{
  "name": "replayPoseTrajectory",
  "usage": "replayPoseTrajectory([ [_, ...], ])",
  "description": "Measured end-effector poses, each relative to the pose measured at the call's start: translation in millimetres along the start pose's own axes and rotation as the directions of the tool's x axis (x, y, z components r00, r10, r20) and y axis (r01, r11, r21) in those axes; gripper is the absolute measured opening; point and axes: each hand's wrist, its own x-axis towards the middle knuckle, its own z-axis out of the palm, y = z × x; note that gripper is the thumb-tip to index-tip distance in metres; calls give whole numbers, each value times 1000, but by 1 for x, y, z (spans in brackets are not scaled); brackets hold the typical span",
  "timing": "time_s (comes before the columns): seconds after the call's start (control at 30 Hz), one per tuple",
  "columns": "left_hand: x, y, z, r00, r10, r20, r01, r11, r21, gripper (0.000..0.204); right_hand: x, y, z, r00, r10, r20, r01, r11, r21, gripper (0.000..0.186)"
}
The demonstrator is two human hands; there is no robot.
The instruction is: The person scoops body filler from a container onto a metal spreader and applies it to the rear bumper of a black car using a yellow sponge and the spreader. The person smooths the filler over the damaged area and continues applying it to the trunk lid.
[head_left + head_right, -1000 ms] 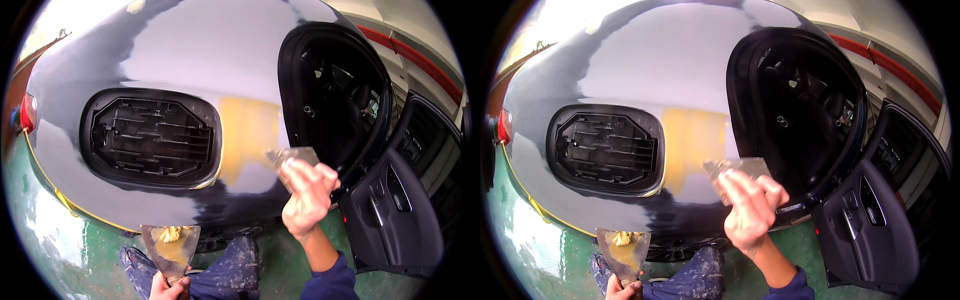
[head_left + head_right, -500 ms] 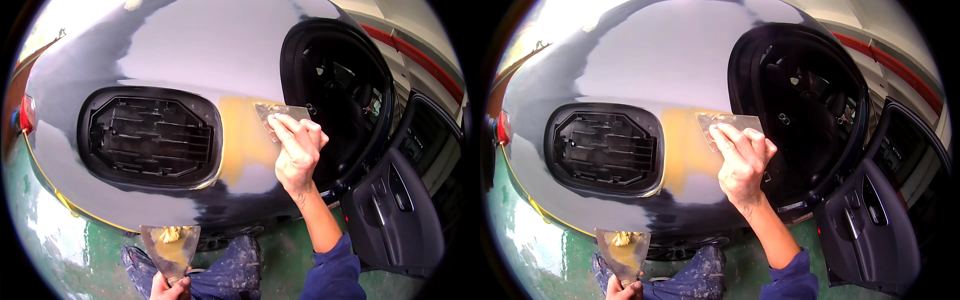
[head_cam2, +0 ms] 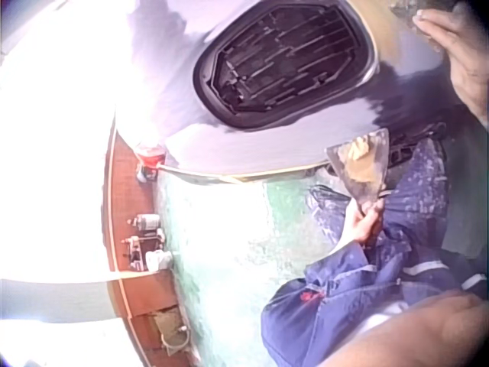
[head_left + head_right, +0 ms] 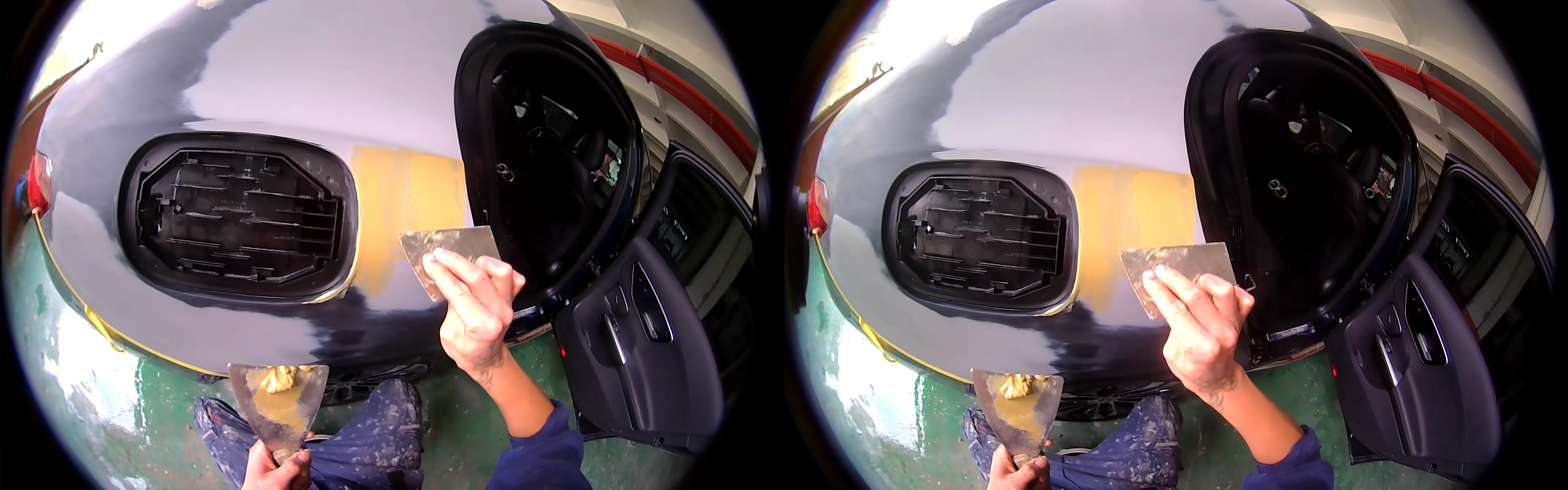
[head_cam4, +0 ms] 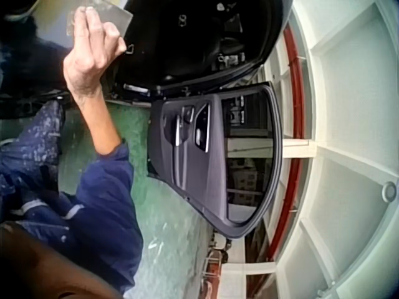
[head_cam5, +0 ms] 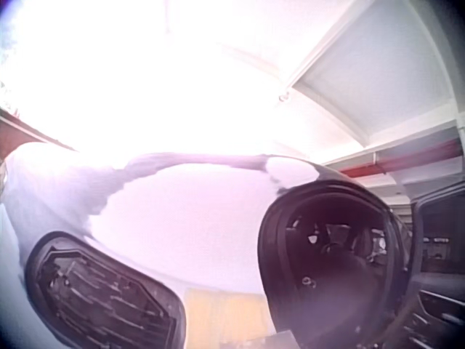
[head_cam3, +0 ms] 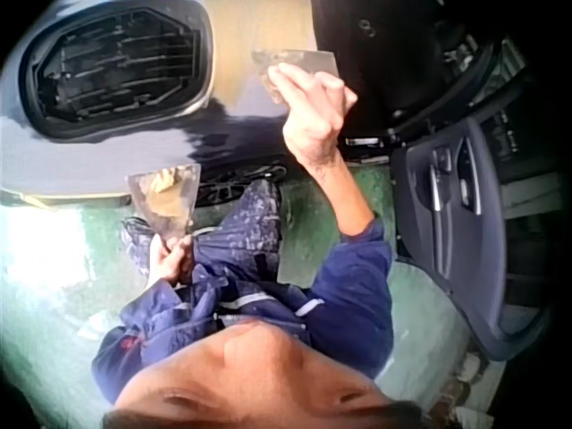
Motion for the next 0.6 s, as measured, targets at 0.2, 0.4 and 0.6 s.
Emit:
replayPoseTrajectory([
  [0.2,-6,5,2,999,-20,-35,20,1000,-4,16,-6,-12,-23,996,22,87,-27,998,52,34],
  [0.4,-6,3,3,1000,-28,4,28,999,-25,19,38,23,10,986,4,-166,-6,1000,-12,33],
  [0.6,-9,3,1,1000,-6,-18,6,1000,-22,19,56,31,39,978,-30,-208,22,999,-37,35],
])
